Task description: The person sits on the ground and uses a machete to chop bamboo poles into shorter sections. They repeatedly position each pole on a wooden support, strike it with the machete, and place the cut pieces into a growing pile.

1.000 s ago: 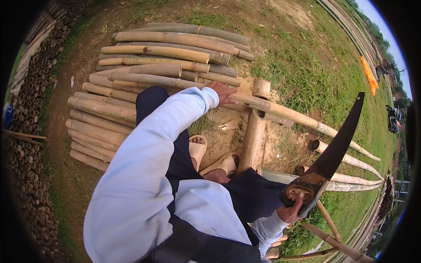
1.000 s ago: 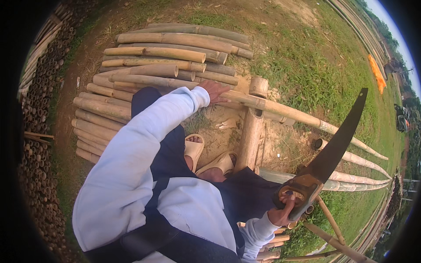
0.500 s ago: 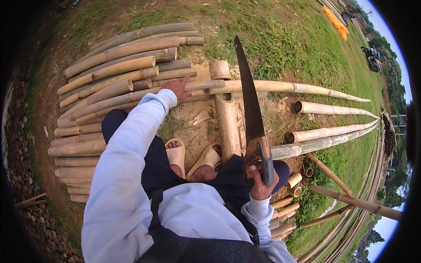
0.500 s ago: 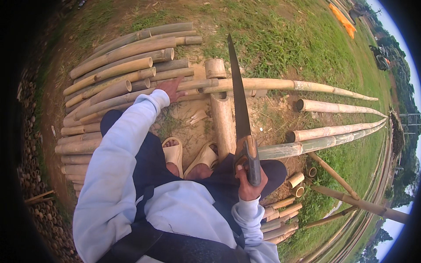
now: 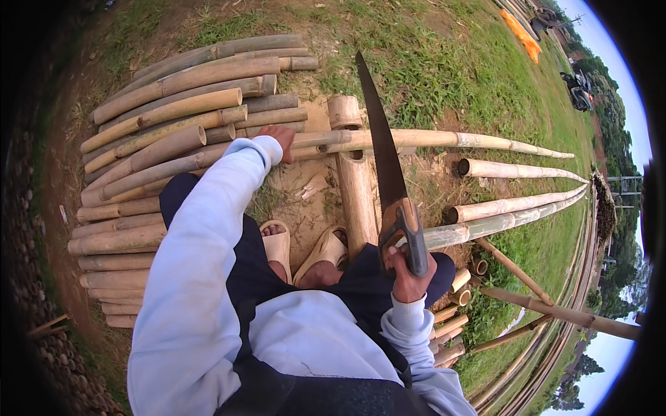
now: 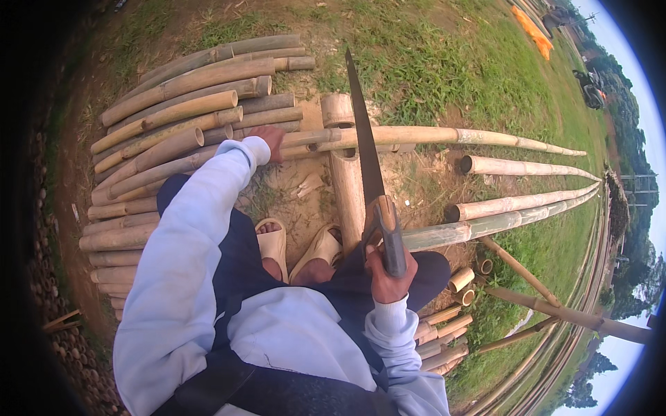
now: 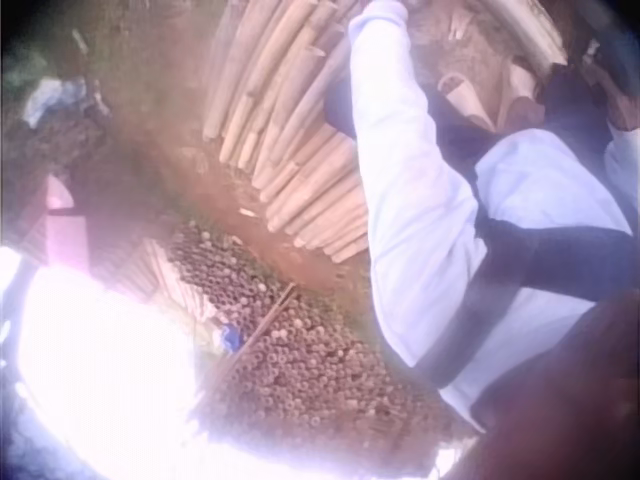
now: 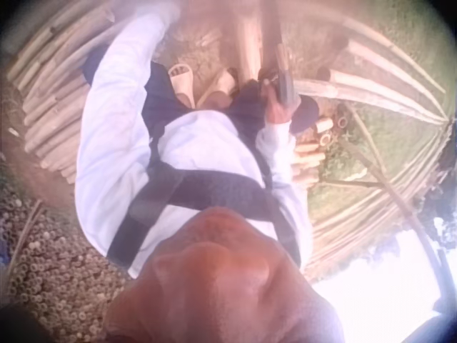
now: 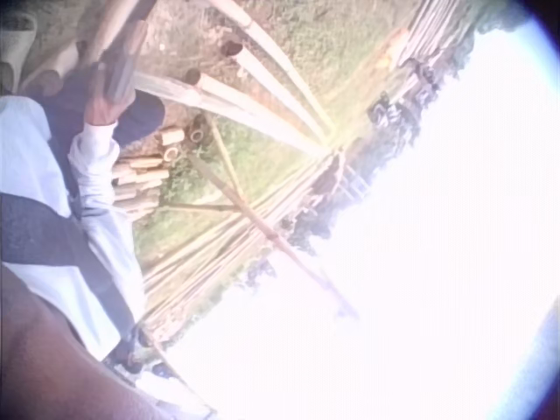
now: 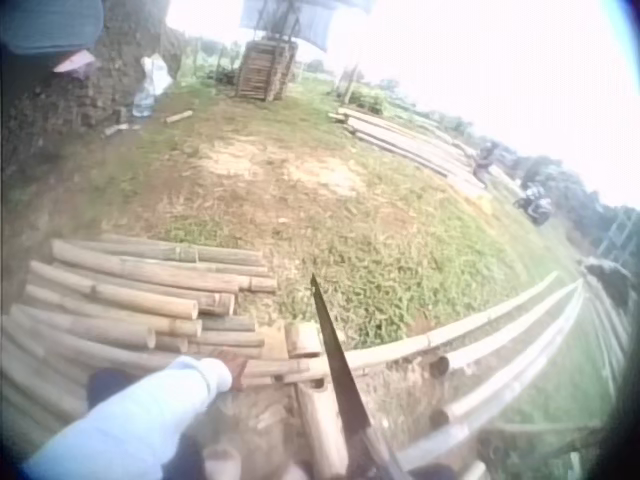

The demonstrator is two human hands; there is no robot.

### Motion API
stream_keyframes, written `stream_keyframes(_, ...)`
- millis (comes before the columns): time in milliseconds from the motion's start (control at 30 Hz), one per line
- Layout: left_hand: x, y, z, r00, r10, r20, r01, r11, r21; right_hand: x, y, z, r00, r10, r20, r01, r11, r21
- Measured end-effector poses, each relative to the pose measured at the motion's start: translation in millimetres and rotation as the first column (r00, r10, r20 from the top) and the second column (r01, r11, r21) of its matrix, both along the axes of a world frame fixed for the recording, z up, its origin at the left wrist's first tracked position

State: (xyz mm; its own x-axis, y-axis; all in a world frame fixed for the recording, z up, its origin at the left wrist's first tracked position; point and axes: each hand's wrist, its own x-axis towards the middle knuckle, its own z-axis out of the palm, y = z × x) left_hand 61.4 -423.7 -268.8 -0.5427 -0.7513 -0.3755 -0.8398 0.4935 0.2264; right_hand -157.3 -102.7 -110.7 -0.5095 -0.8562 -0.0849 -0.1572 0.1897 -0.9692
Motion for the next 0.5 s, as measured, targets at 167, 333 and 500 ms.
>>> stream_keyframes(167,44,2,1,0.998,0.048,0.028,-0.048,0.999,-0.006,20,-9,-9,0.999,0.018,0.031,-0.019,1.0,0.02)
stream_keyframes(333,51,4,0,0.994,0.078,0.079,-0.077,0.997,-0.011,30,-8,-42,0.995,0.095,0.001,-0.095,0.994,0.06)
stream_keyframes(500,51,9,3,0.994,0.111,-0.003,-0.111,0.991,-0.068,33,6,-55,0.99,0.144,-0.003,-0.142,0.982,0.124)
